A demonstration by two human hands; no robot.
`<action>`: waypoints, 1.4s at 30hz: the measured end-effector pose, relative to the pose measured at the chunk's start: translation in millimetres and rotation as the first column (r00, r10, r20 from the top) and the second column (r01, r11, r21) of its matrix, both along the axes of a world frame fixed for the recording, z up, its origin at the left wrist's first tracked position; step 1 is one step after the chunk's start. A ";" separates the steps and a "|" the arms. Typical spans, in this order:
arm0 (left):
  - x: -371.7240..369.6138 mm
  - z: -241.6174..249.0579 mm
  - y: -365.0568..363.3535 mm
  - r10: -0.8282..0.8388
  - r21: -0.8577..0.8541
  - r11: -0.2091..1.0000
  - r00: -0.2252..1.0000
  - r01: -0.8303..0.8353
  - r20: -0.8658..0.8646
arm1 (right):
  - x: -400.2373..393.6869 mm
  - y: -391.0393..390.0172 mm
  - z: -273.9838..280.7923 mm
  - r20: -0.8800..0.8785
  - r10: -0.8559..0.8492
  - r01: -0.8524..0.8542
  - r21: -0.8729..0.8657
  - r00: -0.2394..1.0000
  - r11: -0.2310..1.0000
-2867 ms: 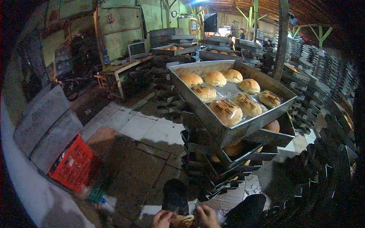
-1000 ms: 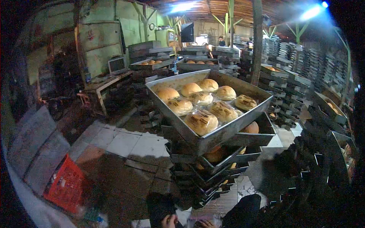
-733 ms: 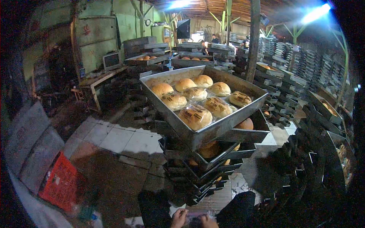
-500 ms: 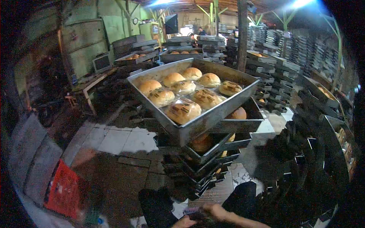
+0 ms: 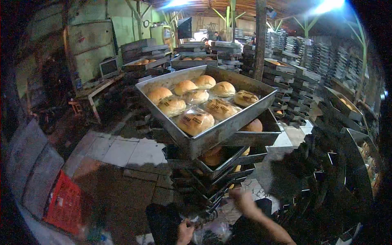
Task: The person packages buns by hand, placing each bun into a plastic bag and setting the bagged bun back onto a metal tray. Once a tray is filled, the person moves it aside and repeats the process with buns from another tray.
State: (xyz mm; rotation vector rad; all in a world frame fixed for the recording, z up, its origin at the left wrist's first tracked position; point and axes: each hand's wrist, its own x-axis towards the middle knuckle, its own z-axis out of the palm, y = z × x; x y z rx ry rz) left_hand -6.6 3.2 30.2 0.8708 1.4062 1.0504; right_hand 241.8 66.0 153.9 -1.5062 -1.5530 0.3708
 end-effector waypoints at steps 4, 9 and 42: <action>4.5 39.5 -0.2 0.002 -0.058 0.998 0.992 -0.009 -0.129 | -15.3 12.7 183.4 -0.112 -0.073 0.132 0.727 0.991 0.674; 1.2 -44.8 -2.2 -0.178 0.319 0.904 0.928 0.286 -0.328 | -55.9 57.5 263.1 0.709 0.032 -0.543 0.510 0.705 0.667; 3.8 -109.3 7.0 0.314 -0.330 0.944 0.387 -0.028 0.867 | -39.0 204.9 316.2 0.145 0.401 -0.399 -0.045 0.904 0.916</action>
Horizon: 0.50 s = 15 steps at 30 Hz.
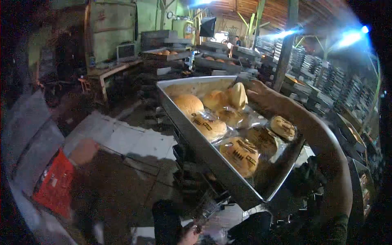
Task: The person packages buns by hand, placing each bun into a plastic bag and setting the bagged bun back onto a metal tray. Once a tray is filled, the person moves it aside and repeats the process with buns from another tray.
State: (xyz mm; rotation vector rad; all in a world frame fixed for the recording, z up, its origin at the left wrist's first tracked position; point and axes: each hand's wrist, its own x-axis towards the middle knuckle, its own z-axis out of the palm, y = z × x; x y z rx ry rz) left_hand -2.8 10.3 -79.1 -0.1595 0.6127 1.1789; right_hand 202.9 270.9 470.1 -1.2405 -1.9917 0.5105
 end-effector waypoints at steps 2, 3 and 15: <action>7.7 33.8 -9.5 0.109 -0.090 0.991 0.980 -0.095 0.165 | -11.4 26.9 -0.3 0.109 0.036 -0.038 0.018 0.993 0.999; 9.2 77.6 -15.9 0.049 0.107 0.994 0.989 -0.034 -0.139 | -17.4 39.6 0.7 0.157 0.051 -0.054 0.019 0.986 0.998; 4.4 158.9 -19.9 0.006 0.049 0.999 0.967 0.007 -0.256 | 35.4 88.3 -2.9 0.262 0.184 -0.049 -0.449 0.947 0.892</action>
